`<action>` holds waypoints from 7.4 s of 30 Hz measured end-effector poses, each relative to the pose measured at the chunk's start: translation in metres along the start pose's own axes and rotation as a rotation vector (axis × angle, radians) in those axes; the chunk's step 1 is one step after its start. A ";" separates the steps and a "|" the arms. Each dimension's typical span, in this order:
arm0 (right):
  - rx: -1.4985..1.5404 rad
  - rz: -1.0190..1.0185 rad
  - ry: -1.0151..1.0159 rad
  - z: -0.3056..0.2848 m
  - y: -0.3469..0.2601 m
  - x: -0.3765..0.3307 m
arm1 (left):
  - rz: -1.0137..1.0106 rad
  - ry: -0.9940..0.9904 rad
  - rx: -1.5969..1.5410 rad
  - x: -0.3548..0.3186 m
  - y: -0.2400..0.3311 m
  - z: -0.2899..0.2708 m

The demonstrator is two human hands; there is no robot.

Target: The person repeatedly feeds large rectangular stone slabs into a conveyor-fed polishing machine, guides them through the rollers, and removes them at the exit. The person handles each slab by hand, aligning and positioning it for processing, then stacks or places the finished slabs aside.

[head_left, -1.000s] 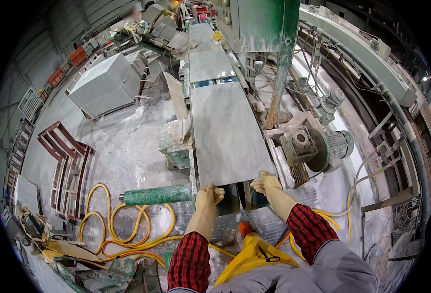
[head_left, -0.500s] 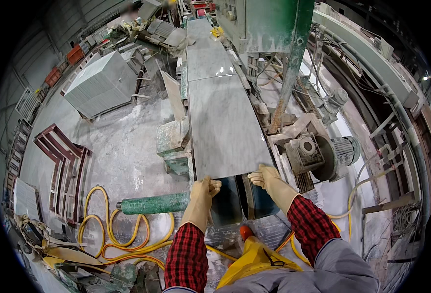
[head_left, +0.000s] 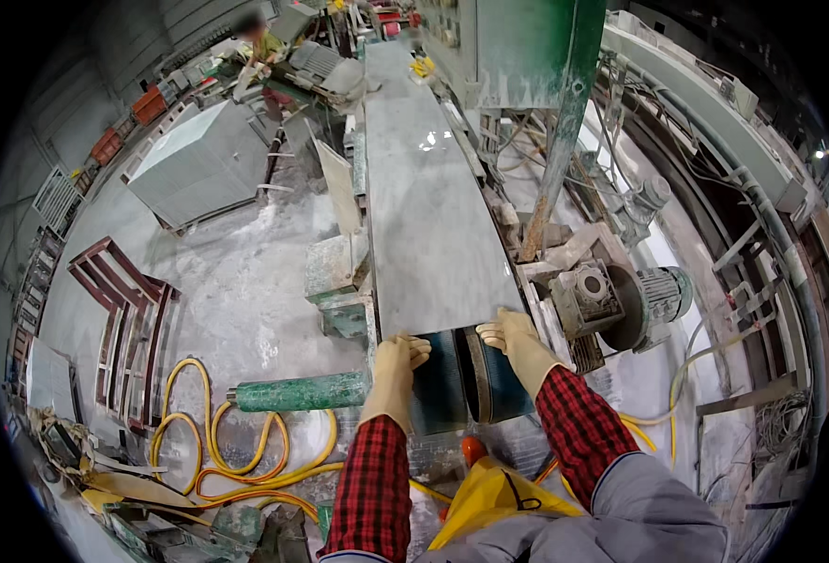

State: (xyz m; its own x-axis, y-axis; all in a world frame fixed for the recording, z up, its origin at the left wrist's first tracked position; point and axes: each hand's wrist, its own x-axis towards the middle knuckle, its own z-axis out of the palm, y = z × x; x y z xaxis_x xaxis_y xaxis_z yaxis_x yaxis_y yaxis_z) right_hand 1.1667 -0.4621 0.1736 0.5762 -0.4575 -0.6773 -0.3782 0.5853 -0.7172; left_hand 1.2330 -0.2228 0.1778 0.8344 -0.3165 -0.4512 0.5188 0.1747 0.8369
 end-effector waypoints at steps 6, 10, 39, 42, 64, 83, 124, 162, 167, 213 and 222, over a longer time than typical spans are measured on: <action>0.045 -0.090 -0.328 -0.044 0.025 0.022 | -0.052 -0.275 0.090 -0.130 -0.027 -0.042; 0.022 0.012 -0.372 -0.069 0.114 -0.038 | -0.001 0.049 0.185 -0.245 -0.067 -0.169; -0.127 0.097 -0.377 -0.217 0.266 -0.228 | 0.456 1.284 1.227 -0.654 -0.229 -0.281; -0.136 0.178 -0.330 -0.277 0.292 -0.217 | 0.074 1.270 1.506 -0.687 -0.254 -0.287; -0.514 0.339 -0.295 -0.261 0.391 -0.313 | 0.180 1.268 1.751 -0.686 -0.272 -0.289; -0.240 0.115 -0.166 -0.360 0.453 -0.450 | 0.287 0.953 1.696 -0.717 -0.283 -0.302; -0.133 0.166 -0.048 -0.404 0.475 -0.459 | 0.166 0.752 1.834 -0.728 -0.285 -0.293; -0.243 0.248 -0.205 -0.324 0.473 -0.433 | 0.101 0.677 1.663 -0.741 -0.272 -0.268; -0.288 0.202 -0.281 -0.306 0.480 -0.455 | 0.134 0.598 1.583 -0.746 -0.266 -0.271; -0.744 0.769 -0.927 -0.099 0.646 -0.736 | 0.217 1.247 0.518 -1.063 -0.341 -0.370; -0.959 0.786 -1.152 -0.094 0.561 -0.761 | 0.140 1.097 0.687 -1.095 -0.262 -0.457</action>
State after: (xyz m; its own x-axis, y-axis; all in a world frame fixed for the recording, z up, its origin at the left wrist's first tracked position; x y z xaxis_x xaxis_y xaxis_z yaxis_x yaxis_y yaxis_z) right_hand 0.4485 0.1513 0.2713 0.0755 0.6688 -0.7396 -0.8312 -0.3675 -0.4172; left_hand 0.2685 0.5041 0.3108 0.7588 0.6450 -0.0908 0.4869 -0.4691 0.7368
